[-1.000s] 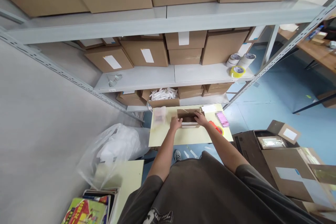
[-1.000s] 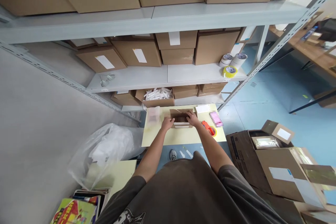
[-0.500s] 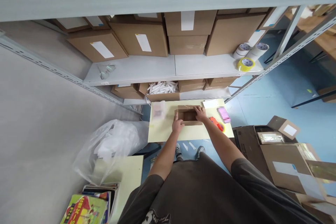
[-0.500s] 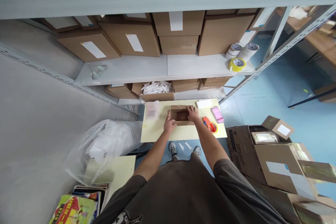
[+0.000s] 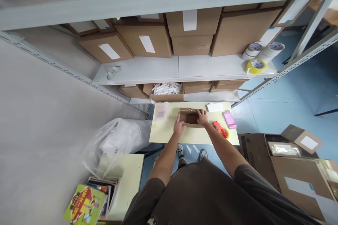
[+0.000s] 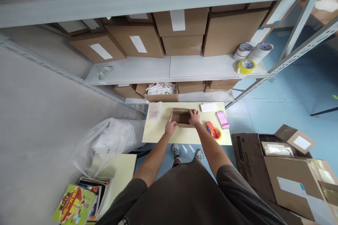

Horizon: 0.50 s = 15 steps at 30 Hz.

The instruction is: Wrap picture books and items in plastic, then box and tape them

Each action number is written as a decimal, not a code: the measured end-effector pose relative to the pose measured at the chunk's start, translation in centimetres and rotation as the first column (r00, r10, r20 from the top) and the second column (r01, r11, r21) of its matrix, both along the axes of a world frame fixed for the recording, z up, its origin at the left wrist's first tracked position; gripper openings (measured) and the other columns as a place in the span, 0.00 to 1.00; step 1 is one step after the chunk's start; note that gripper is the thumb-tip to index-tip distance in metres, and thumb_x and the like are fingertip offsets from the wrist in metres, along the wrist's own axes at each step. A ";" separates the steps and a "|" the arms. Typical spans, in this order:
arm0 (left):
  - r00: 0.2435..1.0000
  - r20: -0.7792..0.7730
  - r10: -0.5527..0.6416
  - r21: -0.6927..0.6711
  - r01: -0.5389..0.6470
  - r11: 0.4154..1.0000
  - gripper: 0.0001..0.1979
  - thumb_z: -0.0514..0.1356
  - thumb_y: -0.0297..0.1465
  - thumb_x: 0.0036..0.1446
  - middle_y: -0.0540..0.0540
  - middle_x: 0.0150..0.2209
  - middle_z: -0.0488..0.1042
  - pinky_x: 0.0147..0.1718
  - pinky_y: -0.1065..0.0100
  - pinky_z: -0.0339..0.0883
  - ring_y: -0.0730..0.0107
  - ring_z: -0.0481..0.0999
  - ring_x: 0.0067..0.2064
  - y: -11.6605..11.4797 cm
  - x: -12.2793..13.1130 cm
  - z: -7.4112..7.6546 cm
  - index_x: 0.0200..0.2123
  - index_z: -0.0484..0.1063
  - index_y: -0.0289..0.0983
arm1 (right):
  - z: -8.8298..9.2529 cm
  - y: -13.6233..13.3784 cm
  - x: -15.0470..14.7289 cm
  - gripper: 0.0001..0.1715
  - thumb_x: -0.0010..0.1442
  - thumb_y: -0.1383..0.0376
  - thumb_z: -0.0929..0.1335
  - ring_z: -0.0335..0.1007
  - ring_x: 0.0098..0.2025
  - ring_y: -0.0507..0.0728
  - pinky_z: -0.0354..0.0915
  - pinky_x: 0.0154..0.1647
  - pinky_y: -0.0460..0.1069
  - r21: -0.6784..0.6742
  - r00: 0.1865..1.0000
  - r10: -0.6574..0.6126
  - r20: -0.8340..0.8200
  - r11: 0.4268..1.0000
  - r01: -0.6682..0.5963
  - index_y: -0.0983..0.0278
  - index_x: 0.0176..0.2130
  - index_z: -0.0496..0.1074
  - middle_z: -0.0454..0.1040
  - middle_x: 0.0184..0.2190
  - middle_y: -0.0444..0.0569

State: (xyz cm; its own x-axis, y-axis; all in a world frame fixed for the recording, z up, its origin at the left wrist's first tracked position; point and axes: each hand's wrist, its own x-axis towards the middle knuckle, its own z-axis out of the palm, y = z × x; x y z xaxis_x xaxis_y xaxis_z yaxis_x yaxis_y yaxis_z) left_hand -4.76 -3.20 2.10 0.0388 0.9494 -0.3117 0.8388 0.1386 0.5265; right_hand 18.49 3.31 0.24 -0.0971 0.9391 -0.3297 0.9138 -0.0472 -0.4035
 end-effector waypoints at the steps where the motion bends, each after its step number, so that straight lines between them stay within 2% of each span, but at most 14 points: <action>1: 1.000 0.014 -0.013 0.008 0.012 1.000 0.18 0.71 0.30 0.60 0.43 0.82 0.41 0.68 0.54 0.68 0.44 0.70 0.71 -0.2 -0.1 0.2 0.53 0.83 0.39 | 0.2 -0.2 0.1 0.54 0.57 0.71 0.67 0.45 0.77 0.76 0.55 0.73 0.69 0.023 1.000 -0.010 -0.014 1.000 0.011 0.56 0.78 0.55 0.55 0.76 0.56; 4: 0.998 0.053 -0.047 0.035 0.045 0.998 0.34 0.73 0.31 0.56 0.39 0.82 0.41 0.73 0.52 0.61 0.43 0.54 0.79 -1.3 -0.7 0.9 0.66 0.74 0.39 | 1.2 -0.8 -0.5 0.52 0.59 0.70 0.66 0.39 0.81 0.75 0.49 0.76 0.72 0.152 0.996 -0.022 -0.092 0.988 0.036 0.60 0.78 0.54 0.57 0.77 0.57; 6: 0.996 0.085 -0.035 0.048 0.031 0.998 0.36 0.72 0.32 0.58 0.39 0.81 0.45 0.74 0.50 0.57 0.44 0.51 0.80 -2.0 -1.3 1.1 0.69 0.72 0.40 | 2.3 -1.2 -1.6 0.48 0.61 0.71 0.64 0.42 0.81 0.70 0.53 0.77 0.68 0.224 0.983 0.004 -0.184 0.974 0.038 0.64 0.78 0.56 0.58 0.77 0.58; 10: 0.977 0.191 0.099 0.125 -0.124 0.984 0.28 0.64 0.34 0.66 0.38 0.75 0.63 0.76 0.52 0.54 0.51 0.57 0.78 -2.1 -3.9 1.2 0.68 0.73 0.40 | 4.5 -1.3 -6.2 0.45 0.65 0.68 0.62 0.57 0.77 0.64 0.62 0.75 0.60 0.235 0.934 0.086 -0.347 0.972 -0.002 0.63 0.78 0.55 0.59 0.77 0.57; 12: 0.949 0.246 0.196 0.139 -0.235 0.962 0.26 0.61 0.34 0.67 0.38 0.71 0.70 0.75 0.54 0.54 0.54 0.62 0.76 -1.6 -6.2 1.2 0.67 0.73 0.41 | 5.3 -0.9 -9.2 0.45 0.66 0.67 0.63 0.58 0.77 0.64 0.60 0.76 0.60 0.218 0.917 0.100 -0.387 0.976 -0.014 0.62 0.78 0.55 0.60 0.77 0.56; 15: 0.895 0.295 0.335 0.098 -0.377 0.921 0.27 0.62 0.33 0.66 0.39 0.67 0.75 0.74 0.54 0.57 0.55 0.69 0.72 -0.2 -10.7 0.8 0.68 0.72 0.41 | 5.8 0.2 -13.9 0.43 0.66 0.66 0.64 0.60 0.76 0.66 0.57 0.78 0.63 0.140 0.903 0.052 -0.427 0.990 0.010 0.62 0.77 0.59 0.67 0.73 0.56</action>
State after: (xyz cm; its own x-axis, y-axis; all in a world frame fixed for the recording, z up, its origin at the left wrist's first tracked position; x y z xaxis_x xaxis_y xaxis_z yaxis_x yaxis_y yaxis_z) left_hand -15.43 -3.42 2.90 -0.2486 0.9494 -0.1920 0.5723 0.3039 0.7617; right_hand 4.59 3.49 6.00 -0.2204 0.9678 -0.1216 0.6509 0.0531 -0.7573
